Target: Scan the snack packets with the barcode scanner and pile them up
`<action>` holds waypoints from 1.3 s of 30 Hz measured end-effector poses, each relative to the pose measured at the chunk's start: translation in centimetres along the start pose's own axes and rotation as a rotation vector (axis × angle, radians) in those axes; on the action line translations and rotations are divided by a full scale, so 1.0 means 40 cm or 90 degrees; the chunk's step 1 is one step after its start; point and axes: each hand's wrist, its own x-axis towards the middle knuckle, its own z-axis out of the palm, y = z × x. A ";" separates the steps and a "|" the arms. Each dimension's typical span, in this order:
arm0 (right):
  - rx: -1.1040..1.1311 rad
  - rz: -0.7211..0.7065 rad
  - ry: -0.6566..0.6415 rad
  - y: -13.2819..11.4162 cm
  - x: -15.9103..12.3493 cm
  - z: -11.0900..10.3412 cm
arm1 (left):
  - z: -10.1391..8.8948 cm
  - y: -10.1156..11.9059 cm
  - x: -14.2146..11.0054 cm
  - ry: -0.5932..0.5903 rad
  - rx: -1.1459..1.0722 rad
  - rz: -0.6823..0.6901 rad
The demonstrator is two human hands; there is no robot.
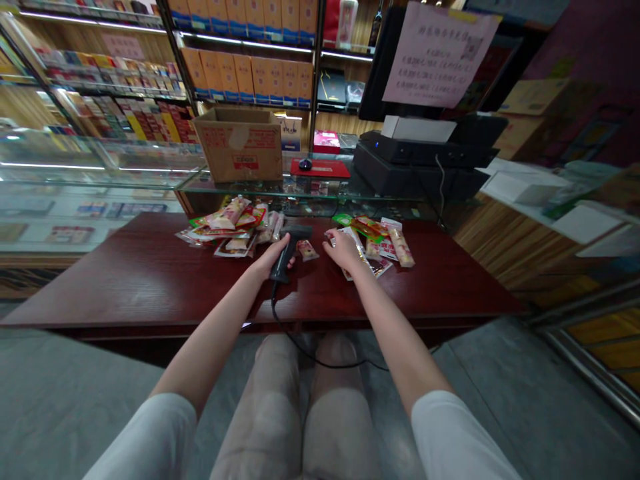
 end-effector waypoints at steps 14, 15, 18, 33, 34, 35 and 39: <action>-0.182 0.047 -0.028 -0.085 -0.018 0.127 | -0.121 0.050 -0.101 -0.009 0.024 0.031; -0.182 0.052 -0.015 -0.077 -0.019 0.120 | -0.121 0.047 -0.102 -0.012 0.028 0.032; -0.171 0.057 0.034 -0.044 -0.024 0.090 | -0.123 0.043 -0.101 -0.018 0.034 0.037; -0.016 -0.019 0.194 0.104 -0.096 0.047 | -0.012 -0.012 -0.050 -0.052 0.028 0.017; -0.004 -0.021 0.202 0.108 -0.096 0.050 | -0.008 -0.017 -0.048 -0.054 0.031 0.016; 0.010 -0.024 0.209 0.112 -0.096 0.051 | -0.006 -0.022 -0.046 -0.056 0.032 0.018; 0.070 -0.040 0.229 0.121 -0.096 0.053 | -0.002 -0.045 -0.040 -0.074 0.018 0.046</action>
